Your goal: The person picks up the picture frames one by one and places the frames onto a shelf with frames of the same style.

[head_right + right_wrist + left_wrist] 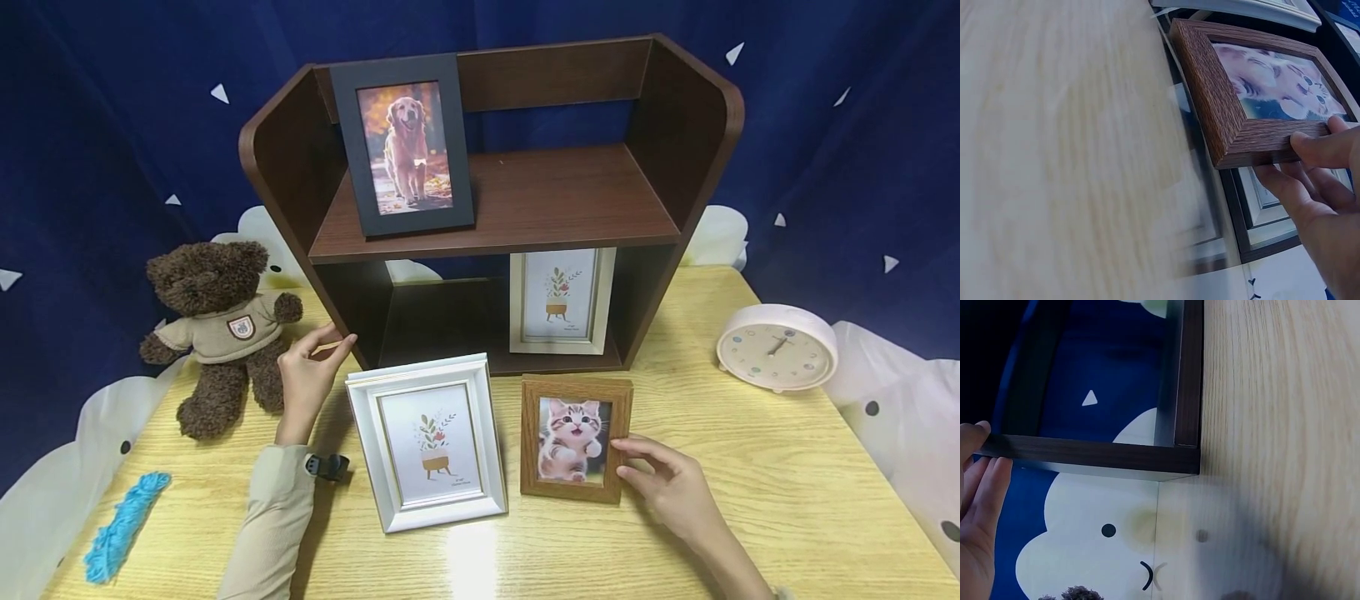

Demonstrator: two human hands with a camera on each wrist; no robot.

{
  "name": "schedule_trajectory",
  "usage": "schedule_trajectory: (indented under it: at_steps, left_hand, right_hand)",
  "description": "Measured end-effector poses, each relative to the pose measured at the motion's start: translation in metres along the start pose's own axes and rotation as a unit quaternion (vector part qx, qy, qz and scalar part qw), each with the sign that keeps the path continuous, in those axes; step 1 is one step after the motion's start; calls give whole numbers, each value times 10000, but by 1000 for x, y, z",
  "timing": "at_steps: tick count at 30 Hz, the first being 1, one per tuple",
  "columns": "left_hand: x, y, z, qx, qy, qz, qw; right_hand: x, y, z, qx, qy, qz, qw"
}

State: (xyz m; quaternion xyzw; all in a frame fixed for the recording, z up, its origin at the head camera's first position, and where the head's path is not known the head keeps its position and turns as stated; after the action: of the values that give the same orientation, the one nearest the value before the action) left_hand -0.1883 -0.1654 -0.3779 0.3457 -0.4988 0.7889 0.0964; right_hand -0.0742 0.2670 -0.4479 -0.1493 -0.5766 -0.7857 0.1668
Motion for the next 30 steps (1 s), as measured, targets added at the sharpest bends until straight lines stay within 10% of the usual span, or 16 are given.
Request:
schedule_trajectory:
  at_steps: [30]
  left_hand:
    - [1, 2, 0, -172, -68, -40, 9998]
  right_hand:
    - [33, 39, 19, 1033, -226, 542, 9929]
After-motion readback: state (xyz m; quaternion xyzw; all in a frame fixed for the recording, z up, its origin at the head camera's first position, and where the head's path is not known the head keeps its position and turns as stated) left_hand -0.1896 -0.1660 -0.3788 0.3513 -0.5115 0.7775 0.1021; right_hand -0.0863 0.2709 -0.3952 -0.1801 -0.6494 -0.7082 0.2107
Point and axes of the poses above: each hand's wrist, its own x-axis towards the middle knuckle, its own z-axis out of the back of the hand, y = z × x, the point moved 2 cm from there along x, towards the middle knuckle, and after that the axes turned 3 degrees about -x, right-handed, at the moved point
